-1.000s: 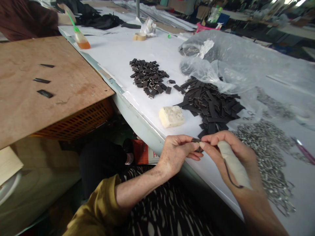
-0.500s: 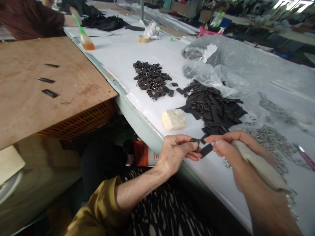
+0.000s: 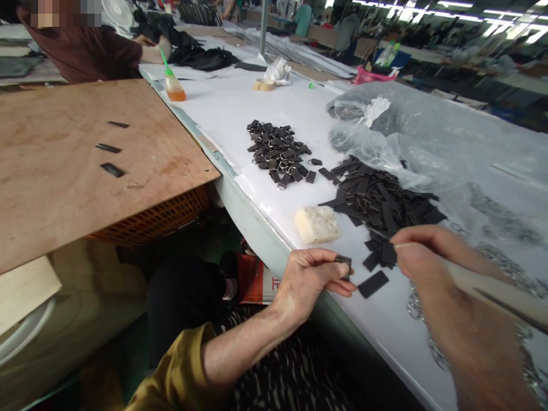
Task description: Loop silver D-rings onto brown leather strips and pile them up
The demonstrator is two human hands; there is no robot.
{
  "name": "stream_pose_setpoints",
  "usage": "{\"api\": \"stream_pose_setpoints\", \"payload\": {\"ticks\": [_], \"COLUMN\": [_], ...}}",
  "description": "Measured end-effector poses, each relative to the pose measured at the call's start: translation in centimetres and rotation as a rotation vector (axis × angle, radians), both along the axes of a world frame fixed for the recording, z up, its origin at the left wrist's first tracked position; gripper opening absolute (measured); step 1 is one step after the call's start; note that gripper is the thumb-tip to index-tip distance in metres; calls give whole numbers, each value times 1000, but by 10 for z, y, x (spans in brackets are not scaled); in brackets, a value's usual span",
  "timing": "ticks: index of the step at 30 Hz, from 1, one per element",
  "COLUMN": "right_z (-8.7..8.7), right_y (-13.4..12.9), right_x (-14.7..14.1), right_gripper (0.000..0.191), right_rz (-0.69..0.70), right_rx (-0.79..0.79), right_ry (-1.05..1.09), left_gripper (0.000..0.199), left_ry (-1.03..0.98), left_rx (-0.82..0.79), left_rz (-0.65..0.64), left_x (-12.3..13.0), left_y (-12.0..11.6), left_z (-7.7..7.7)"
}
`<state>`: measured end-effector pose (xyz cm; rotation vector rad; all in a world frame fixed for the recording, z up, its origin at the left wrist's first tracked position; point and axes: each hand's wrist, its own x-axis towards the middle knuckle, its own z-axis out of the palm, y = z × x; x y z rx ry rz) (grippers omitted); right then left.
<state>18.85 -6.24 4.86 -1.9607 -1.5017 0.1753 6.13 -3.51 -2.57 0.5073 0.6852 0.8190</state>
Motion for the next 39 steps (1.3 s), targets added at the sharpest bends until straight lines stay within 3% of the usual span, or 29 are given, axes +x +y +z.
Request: {"api": "stream_pose_setpoints", "payload": {"ticks": [5, 17, 27, 32, 39], "right_z": [-6, -31, -50, -48, -34], "right_y": [17, 42, 51, 51, 37], "right_x": [-9, -17, -12, -15, -10], "right_gripper": [24, 22, 22, 20, 17], "right_rz": [149, 151, 169, 154, 120], "right_rx": [-96, -200, -195, -213, -122], "right_ry": [163, 490, 529, 531, 745], "left_gripper": [23, 16, 14, 13, 18], "left_ry": [-4, 104, 98, 100, 81], "left_rx": [-12, 56, 44, 61, 84], "left_rz": [27, 16, 38, 42, 52], "left_x": [-8, -20, -21, -22, -23], "left_y": [2, 10, 14, 15, 13], "left_z": [0, -4, -8, -10, -13]}}
